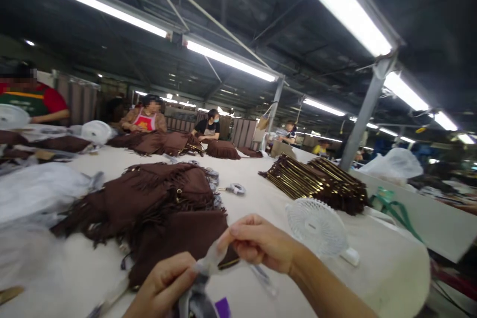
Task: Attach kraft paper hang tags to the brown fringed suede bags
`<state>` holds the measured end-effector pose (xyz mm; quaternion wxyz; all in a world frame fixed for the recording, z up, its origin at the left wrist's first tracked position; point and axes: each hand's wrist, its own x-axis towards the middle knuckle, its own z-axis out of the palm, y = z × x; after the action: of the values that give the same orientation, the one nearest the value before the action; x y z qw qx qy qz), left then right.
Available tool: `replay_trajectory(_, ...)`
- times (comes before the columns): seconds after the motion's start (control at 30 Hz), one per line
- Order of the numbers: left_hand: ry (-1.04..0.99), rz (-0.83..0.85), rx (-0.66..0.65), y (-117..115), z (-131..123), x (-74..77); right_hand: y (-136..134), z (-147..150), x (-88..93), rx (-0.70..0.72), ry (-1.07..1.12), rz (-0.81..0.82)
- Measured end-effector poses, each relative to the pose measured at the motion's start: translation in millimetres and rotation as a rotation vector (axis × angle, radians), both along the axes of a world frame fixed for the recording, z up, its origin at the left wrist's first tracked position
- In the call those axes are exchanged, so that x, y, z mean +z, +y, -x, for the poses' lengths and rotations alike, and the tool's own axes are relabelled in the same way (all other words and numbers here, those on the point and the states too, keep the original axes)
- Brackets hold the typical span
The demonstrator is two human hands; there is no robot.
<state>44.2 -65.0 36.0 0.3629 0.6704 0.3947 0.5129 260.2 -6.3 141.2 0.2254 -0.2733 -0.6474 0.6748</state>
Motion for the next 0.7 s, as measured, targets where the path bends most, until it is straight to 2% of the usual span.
replay_trajectory(0.07,0.013,0.065,-0.076,-5.9,1.9,11.9,-2.1,0.1,5.8,0.031,-0.036,-0.011)
replay_trajectory(0.17,-0.074,0.12,-0.16,-8.0,-5.8,30.6,-8.7,4.7,8.4,0.054,-0.064,-0.072)
replay_trajectory(0.27,-0.085,0.048,-0.132,-5.5,-19.4,38.4,-14.9,11.2,8.3,0.003,-0.082,-0.096)
replay_trajectory(0.37,-0.006,0.022,-0.051,-0.3,-27.9,30.4,-17.9,14.3,8.6,-0.034,-0.076,-0.058)
replay_trajectory(0.53,0.066,0.04,-0.127,-3.0,-22.0,7.5,-21.0,14.3,5.9,-0.086,-0.048,0.129)
replay_trajectory(0.6,0.089,0.054,-0.166,-10.0,-15.9,6.0,-22.9,14.7,2.6,-0.106,-0.031,0.18)
replay_trajectory(0.7,0.112,0.13,-0.18,-21.6,-7.6,14.8,-26.1,16.6,-2.2,-0.077,0.002,0.213)
